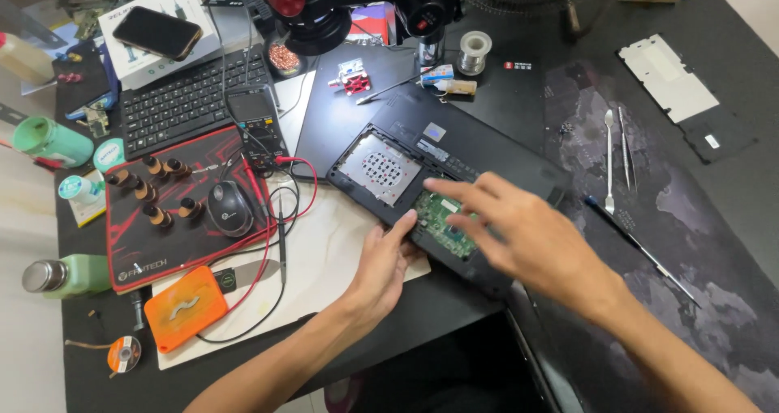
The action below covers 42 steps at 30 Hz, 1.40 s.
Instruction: Disassembling a laptop using various repair tools like a screwdriver and a spudger.
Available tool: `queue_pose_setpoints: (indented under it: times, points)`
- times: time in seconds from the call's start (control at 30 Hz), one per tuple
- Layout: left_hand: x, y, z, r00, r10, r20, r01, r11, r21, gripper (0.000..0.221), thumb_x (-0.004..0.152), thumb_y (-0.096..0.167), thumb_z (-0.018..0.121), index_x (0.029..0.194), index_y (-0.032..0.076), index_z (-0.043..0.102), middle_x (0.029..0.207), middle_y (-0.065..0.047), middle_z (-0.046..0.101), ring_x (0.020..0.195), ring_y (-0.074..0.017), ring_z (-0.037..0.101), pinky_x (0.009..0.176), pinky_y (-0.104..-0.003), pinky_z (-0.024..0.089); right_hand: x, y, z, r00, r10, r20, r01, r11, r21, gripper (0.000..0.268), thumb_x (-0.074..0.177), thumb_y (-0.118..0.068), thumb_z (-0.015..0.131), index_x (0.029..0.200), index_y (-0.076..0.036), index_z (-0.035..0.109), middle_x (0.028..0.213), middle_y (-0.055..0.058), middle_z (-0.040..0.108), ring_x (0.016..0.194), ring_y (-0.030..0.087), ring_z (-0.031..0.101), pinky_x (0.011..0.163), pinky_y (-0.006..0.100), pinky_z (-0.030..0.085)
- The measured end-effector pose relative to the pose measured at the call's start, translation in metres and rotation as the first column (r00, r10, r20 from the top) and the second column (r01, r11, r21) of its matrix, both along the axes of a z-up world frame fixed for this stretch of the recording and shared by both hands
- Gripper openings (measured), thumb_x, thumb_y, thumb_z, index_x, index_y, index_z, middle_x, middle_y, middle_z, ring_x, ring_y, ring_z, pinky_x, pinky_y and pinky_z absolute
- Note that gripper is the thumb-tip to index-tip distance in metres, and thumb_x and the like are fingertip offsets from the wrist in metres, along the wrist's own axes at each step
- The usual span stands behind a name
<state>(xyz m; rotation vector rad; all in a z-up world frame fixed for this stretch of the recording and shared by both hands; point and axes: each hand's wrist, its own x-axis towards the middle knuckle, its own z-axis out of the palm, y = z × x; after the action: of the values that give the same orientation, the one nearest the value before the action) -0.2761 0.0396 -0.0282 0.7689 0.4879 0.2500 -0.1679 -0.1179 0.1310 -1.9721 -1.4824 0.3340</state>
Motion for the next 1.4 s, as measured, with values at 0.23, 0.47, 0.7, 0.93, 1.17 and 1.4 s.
queue_pose_setpoints:
  times: [0.23, 0.47, 0.7, 0.93, 1.17, 1.4]
  points:
    - [-0.027, 0.018, 0.022, 0.989, -0.012, -0.145, 0.021, 0.998, 0.066, 0.04, 0.099, 0.032, 0.06, 0.119, -0.002, 0.063, 0.108, -0.01, 0.075, 0.095, -0.0181, 0.072, 0.09, -0.035, 0.055, 0.054, -0.06, -0.088, 0.864, -0.486, 0.13, 0.482, 0.874, 0.064, 0.042, 0.094, -0.026, 0.072, 0.134, -0.013, 0.065, 0.112, 0.013, 0.062, 0.09, 0.03, 0.066, 0.078, 0.041, 0.053]
    - [-0.052, 0.044, 0.018, 0.967, 0.082, -0.24, -0.018, 0.966, 0.259, 0.043, 0.101, 0.028, 0.066, 0.134, 0.004, 0.051, 0.106, -0.008, 0.068, 0.081, -0.0137, 0.057, 0.08, -0.035, 0.05, 0.039, -0.074, -0.108, 0.739, -0.528, -0.419, 0.553, 0.83, -0.071, 0.053, 0.083, -0.025, 0.078, 0.131, -0.008, 0.062, 0.118, 0.004, 0.057, 0.081, 0.012, 0.065, 0.069, 0.027, 0.055]
    - [-0.037, 0.08, 0.071, 0.95, -0.034, -0.311, 0.186, 0.862, 0.472, 0.05, 0.092, 0.025, 0.065, 0.135, 0.012, 0.043, 0.102, -0.011, 0.075, 0.085, -0.0151, 0.068, 0.075, -0.033, 0.051, -0.003, -0.083, -0.146, 0.508, -0.346, -0.789, 0.39, 0.909, -0.147, 0.058, 0.087, -0.021, 0.08, 0.137, 0.0, 0.058, 0.094, 0.006, 0.053, 0.074, 0.009, 0.053, 0.063, 0.023, 0.046]
    - [0.01, 0.086, 0.153, 0.904, -0.196, -0.38, 0.427, 0.434, 0.793, 0.048, 0.101, 0.021, 0.064, 0.144, 0.007, 0.05, 0.095, -0.016, 0.072, 0.087, -0.013, 0.063, 0.075, -0.033, 0.05, -0.043, -0.057, -0.141, 0.191, -0.232, -0.954, 0.136, 0.969, -0.209, 0.062, 0.09, -0.021, 0.074, 0.136, 0.001, 0.04, 0.105, 0.015, 0.065, 0.09, 0.017, 0.072, 0.08, 0.028, 0.06]
    - [0.029, 0.032, 0.216, 0.961, -0.138, -0.238, 0.206, -0.21, 0.956, 0.043, 0.096, 0.016, 0.071, 0.138, 0.013, 0.061, 0.082, -0.016, 0.069, 0.069, -0.0273, 0.063, 0.066, -0.037, 0.05, -0.044, -0.032, -0.132, 0.045, -0.052, -0.998, 0.084, 0.995, -0.048, 0.063, 0.096, -0.024, 0.065, 0.146, -0.001, 0.035, 0.141, 0.014, 0.059, 0.107, 0.02, 0.074, 0.09, 0.029, 0.06]
    - [0.016, 0.003, 0.222, 0.965, -0.236, -0.114, 0.009, -0.403, 0.915, 0.043, 0.089, 0.002, 0.066, 0.131, 0.011, 0.065, 0.088, -0.012, 0.069, 0.069, -0.0363, 0.064, 0.058, -0.046, 0.047, 0.007, -0.099, -0.09, 0.441, 0.022, -0.897, -0.307, 0.943, -0.127, 0.046, 0.101, -0.027, 0.062, 0.141, -0.004, 0.059, 0.119, 0.008, 0.07, 0.098, 0.012, 0.07, 0.086, 0.027, 0.059]
